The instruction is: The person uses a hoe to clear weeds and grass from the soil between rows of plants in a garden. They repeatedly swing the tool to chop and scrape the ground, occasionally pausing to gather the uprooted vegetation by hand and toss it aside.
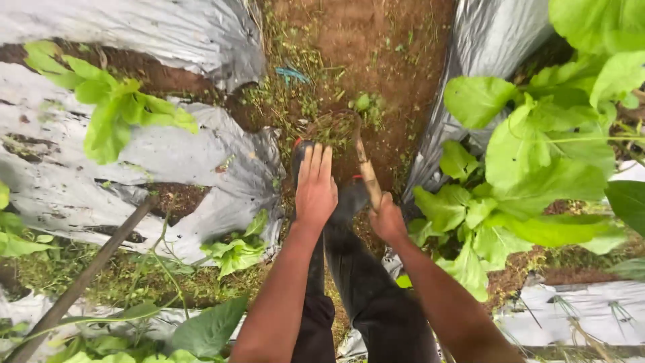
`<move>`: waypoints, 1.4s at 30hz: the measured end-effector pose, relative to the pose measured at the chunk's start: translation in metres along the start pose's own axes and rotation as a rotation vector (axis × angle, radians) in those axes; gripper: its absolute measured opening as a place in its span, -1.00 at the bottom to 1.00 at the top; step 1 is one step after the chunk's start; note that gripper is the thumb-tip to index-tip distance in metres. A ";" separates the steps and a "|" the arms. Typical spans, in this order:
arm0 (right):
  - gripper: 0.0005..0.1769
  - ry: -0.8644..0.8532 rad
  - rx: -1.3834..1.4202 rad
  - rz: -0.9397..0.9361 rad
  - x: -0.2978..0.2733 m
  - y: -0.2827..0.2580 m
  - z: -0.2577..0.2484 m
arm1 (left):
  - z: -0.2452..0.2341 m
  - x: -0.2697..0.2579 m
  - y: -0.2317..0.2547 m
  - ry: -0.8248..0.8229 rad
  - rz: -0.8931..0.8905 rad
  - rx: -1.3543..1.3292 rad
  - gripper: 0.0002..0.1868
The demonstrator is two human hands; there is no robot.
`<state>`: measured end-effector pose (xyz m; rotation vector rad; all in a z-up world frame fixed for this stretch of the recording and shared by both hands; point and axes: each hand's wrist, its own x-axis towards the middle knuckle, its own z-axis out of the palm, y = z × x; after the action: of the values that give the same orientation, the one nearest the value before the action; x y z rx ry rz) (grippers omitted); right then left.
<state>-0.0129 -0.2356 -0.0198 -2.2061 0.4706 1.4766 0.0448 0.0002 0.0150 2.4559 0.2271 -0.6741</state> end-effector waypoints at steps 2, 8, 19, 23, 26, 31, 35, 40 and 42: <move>-0.50 -0.012 0.000 0.003 -0.037 0.006 0.007 | 0.008 0.007 0.003 -0.007 0.048 0.034 -0.08; -0.57 0.037 -0.008 -0.011 -0.097 -0.025 -0.001 | 0.032 0.027 0.006 -0.009 0.132 0.244 -0.08; -0.46 0.486 -0.018 -0.104 -0.003 -0.151 -0.104 | 0.072 -0.066 -0.035 0.069 -0.019 0.086 -0.40; -0.61 0.761 0.273 -0.307 0.087 -0.197 -0.116 | 0.075 -0.066 -0.048 -0.009 -0.001 0.008 -0.52; -0.45 0.603 -0.006 -0.224 0.144 -0.157 -0.040 | 0.048 -0.059 -0.048 0.000 -0.058 -0.073 -0.53; -0.40 0.072 0.023 0.011 0.115 -0.133 0.015 | 0.011 -0.026 -0.070 -0.001 -0.075 -0.066 -0.36; -0.59 0.143 -0.021 -0.037 0.043 -0.094 0.010 | -0.005 -0.004 -0.060 0.104 -0.004 -0.065 -0.20; -0.60 0.084 -0.073 0.002 -0.048 -0.058 0.016 | -0.010 0.027 -0.044 0.050 0.040 0.071 -0.05; -0.63 0.094 -0.144 0.013 -0.071 -0.049 0.019 | -0.001 0.037 -0.038 0.050 0.115 0.190 -0.07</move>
<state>-0.0287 -0.1814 0.0479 -2.3971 0.4210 1.4599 0.0654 0.0320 -0.0219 2.6455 0.0420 -0.6090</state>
